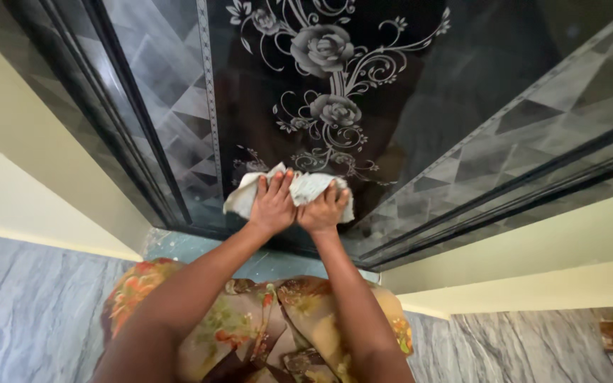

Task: The person wipes a glass door with a white cloth. They use both hands to rub the surface in circular and back-and-forth motions, covering the area with floral etching.

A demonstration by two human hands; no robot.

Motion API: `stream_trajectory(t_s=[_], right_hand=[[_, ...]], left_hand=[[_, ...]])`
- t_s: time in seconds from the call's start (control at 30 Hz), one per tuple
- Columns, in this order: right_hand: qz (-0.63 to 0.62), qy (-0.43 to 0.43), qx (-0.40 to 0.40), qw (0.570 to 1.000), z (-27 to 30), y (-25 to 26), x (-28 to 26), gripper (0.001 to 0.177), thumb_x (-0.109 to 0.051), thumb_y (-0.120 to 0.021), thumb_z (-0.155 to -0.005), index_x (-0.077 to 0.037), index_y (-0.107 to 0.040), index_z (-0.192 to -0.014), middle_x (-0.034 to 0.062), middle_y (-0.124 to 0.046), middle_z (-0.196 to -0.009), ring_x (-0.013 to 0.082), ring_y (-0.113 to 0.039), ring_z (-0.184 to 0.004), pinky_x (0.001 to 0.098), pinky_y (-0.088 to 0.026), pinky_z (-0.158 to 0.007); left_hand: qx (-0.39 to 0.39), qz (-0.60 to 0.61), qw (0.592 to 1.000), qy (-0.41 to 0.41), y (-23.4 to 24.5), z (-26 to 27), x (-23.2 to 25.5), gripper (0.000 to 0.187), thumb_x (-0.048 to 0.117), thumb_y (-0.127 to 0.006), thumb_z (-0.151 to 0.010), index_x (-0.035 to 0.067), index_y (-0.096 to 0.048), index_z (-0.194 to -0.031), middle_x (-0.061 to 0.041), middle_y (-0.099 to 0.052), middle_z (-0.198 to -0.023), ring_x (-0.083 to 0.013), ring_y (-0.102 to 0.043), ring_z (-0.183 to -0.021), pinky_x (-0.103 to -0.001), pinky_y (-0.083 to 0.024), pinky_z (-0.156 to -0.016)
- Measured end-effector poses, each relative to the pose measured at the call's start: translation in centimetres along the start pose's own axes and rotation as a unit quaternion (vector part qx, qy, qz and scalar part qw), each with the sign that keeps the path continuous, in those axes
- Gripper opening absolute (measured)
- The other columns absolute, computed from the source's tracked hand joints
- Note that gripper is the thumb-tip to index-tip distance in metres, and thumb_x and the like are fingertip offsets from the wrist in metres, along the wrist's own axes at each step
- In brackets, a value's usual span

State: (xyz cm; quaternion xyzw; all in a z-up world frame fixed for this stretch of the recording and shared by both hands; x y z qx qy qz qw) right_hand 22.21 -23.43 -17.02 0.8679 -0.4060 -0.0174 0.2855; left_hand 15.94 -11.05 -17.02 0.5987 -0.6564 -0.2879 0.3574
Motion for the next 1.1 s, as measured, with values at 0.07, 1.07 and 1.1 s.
stream_trajectory(t_s=[0.07,1.07,1.1], right_hand=[[-0.035,0.016,-0.098,0.994,1.6,-0.5,-0.7,0.052,-0.041,-0.056,-0.095,-0.017,-0.065,-0.139,0.0117,-0.059,-0.142,0.0402,-0.039,-0.142,0.0677,-0.020,-0.114],[-0.108,0.049,-0.089,0.989,-14.0,3.8,-19.5,0.038,-0.046,-0.065,-0.093,-0.031,-0.068,-0.127,0.0030,-0.059,-0.138,0.0309,-0.040,-0.144,0.0687,-0.013,-0.116],[-0.117,0.059,-0.101,0.986,-13.9,3.3,-20.3,0.036,-0.044,-0.065,-0.093,-0.031,-0.068,-0.126,0.0005,-0.059,-0.138,0.0279,-0.041,-0.144,0.0672,-0.014,-0.117]], left_hand=[[-0.054,0.015,0.998,-0.008,0.2,1.8,0.1,0.058,0.038,-0.054,-0.093,-0.007,-0.060,-0.130,-0.023,-0.040,-0.160,-0.0427,-0.029,-0.148,-0.069,-0.018,-0.116],[0.090,-0.231,0.955,0.163,13.7,5.1,-14.9,0.075,0.045,-0.056,-0.094,0.008,-0.043,-0.157,-0.020,-0.036,-0.166,-0.0433,-0.024,-0.156,-0.075,-0.009,-0.121],[0.077,-0.270,0.945,0.166,13.2,5.8,-15.4,0.074,0.046,-0.055,-0.096,0.009,-0.042,-0.159,-0.017,-0.035,-0.168,-0.0423,-0.024,-0.158,-0.075,-0.008,-0.122]])
Point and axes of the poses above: each hand's wrist, its own z-axis away from the middle knuckle, its own y-axis out of the back of the hand, x = y × z, the point moved 4 cm from there along -z, towards the middle knuckle
